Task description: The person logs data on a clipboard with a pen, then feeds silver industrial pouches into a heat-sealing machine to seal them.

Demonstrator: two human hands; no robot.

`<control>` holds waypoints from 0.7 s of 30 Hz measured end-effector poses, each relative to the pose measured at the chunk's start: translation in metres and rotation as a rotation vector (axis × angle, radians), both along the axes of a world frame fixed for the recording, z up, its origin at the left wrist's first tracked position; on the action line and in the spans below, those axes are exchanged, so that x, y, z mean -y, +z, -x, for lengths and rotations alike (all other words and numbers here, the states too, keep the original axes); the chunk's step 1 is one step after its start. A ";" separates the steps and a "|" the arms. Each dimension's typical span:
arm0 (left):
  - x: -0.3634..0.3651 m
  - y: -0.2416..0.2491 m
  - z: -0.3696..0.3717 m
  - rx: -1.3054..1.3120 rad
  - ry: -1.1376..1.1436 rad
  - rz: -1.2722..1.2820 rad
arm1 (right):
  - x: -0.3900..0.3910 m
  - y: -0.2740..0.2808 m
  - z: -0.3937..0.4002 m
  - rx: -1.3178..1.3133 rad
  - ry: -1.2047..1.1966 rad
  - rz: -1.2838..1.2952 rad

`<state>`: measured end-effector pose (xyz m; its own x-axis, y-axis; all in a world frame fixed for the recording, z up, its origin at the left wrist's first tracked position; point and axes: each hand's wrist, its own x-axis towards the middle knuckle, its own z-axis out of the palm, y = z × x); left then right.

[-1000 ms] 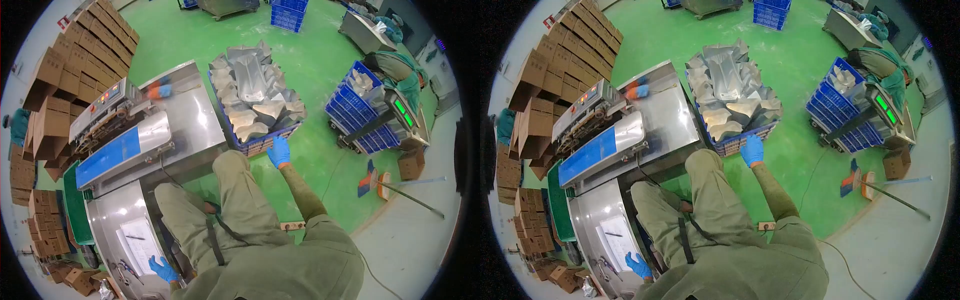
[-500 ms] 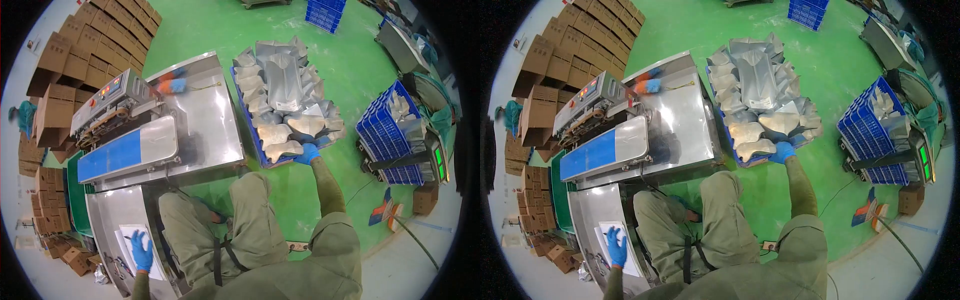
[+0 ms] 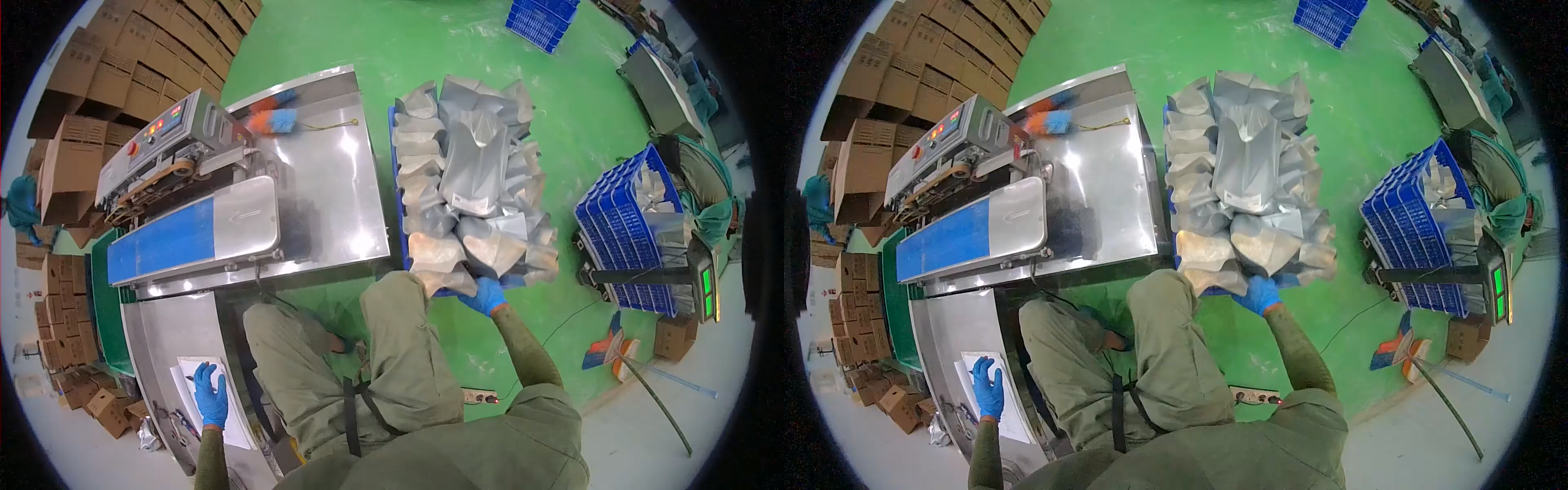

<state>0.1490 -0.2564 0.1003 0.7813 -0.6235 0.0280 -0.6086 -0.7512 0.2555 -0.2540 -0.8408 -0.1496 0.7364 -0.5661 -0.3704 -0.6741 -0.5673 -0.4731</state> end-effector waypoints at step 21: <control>0.025 -0.014 0.085 -0.308 0.263 0.128 | -0.071 0.141 0.053 -0.257 -0.001 0.165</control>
<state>0.0643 -0.2815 0.0865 0.8972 -0.4087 -0.1674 -0.2813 -0.8210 0.4967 -0.3072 -0.7699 -0.0088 0.6298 -0.6351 -0.4471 -0.7604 -0.6215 -0.1883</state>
